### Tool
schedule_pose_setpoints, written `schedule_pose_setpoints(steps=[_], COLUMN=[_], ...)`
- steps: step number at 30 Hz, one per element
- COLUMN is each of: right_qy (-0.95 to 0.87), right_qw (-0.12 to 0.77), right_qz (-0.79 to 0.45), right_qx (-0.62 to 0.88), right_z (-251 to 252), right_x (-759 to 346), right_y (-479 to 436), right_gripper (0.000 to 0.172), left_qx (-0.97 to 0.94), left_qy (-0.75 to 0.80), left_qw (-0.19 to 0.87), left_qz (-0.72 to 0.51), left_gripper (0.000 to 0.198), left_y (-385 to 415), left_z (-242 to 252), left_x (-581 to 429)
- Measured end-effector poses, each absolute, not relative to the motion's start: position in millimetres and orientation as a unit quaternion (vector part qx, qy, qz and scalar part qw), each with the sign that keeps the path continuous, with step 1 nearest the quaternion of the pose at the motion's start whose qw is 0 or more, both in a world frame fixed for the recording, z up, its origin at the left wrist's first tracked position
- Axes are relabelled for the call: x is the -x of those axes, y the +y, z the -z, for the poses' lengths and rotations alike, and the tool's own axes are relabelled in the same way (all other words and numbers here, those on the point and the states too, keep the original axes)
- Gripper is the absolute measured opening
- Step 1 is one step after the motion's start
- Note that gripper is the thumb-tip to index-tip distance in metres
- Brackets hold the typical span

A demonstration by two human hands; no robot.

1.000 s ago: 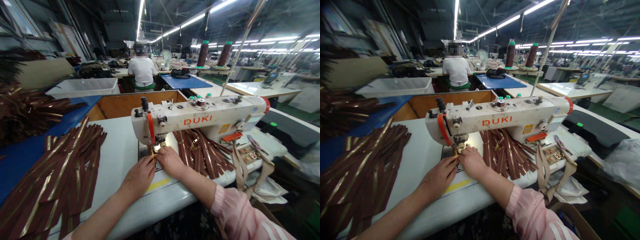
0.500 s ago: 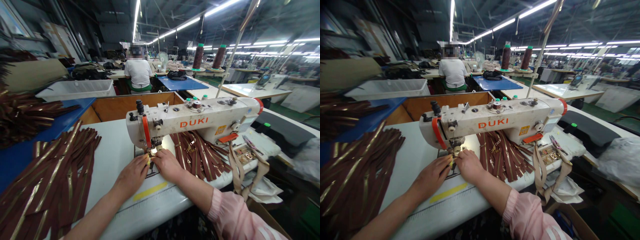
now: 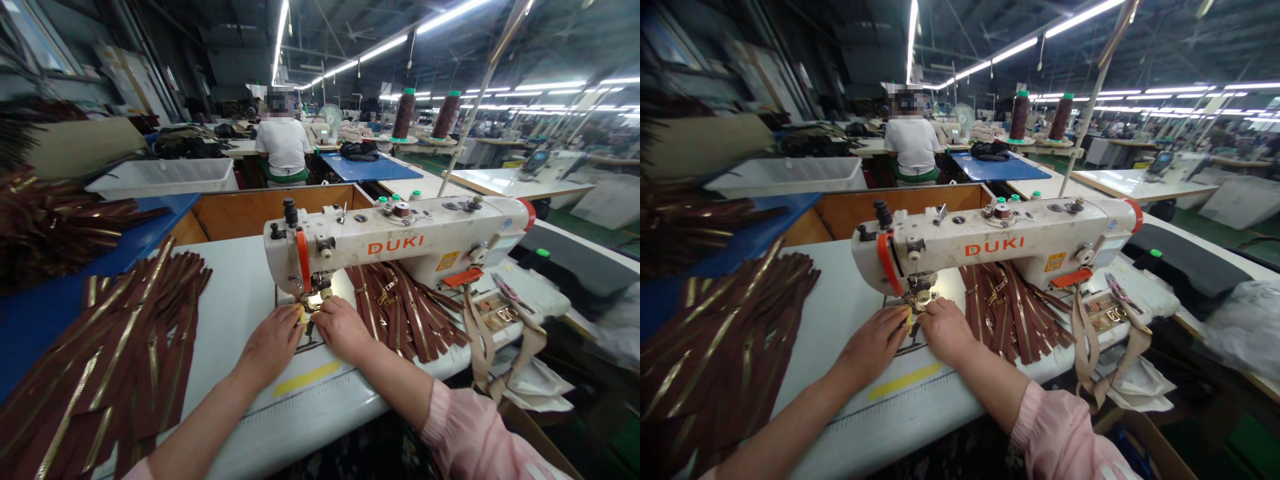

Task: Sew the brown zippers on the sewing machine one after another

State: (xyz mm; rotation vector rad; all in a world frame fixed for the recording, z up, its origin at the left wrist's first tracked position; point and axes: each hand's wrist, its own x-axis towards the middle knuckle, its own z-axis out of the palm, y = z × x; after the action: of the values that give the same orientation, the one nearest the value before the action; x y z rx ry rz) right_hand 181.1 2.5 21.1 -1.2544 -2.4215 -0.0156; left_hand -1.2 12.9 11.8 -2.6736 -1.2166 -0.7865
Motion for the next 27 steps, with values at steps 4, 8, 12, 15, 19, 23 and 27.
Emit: schedule_pose_setpoints(steps=[4,8,12,15,19,23,27], right_qy=[-0.87,-0.871,-0.878,-0.892,-0.908,-0.909,-0.898], right_qw=[0.217,0.234,0.231,0.214,0.21,0.214,0.254], right_qz=[0.007,0.002,-0.002,0.003,0.013,0.01,-0.011], right_qx=[0.442,0.433,0.418,0.398,0.362,0.357,0.36], right_z=[-21,-22,-23,-34,-55,-46,2], right_x=[-181,-182,-181,-179,-178,-182,-191], right_y=[0,-2,-2,-10,-37,-70,-76], right_gripper=[0.022,0.022,0.02,0.018,0.017,0.018,0.014], left_qx=[0.879,0.881,0.884,0.876,0.898,0.931,0.937], left_qy=[-0.399,-0.39,-0.392,-0.405,-0.401,-0.355,-0.34], left_qw=[0.059,0.044,-0.006,-0.019,0.006,0.019,0.016], left_qz=[0.253,0.263,0.255,0.262,0.182,0.087,0.082], left_gripper=[0.027,0.024,0.022,0.025,0.034,0.035,0.041], left_y=[1,-41,-72,-62,-25,-4,0], left_z=[-19,-27,-37,-44,-51,-59,-67], left_x=[4,21,35,36,25,13,14])
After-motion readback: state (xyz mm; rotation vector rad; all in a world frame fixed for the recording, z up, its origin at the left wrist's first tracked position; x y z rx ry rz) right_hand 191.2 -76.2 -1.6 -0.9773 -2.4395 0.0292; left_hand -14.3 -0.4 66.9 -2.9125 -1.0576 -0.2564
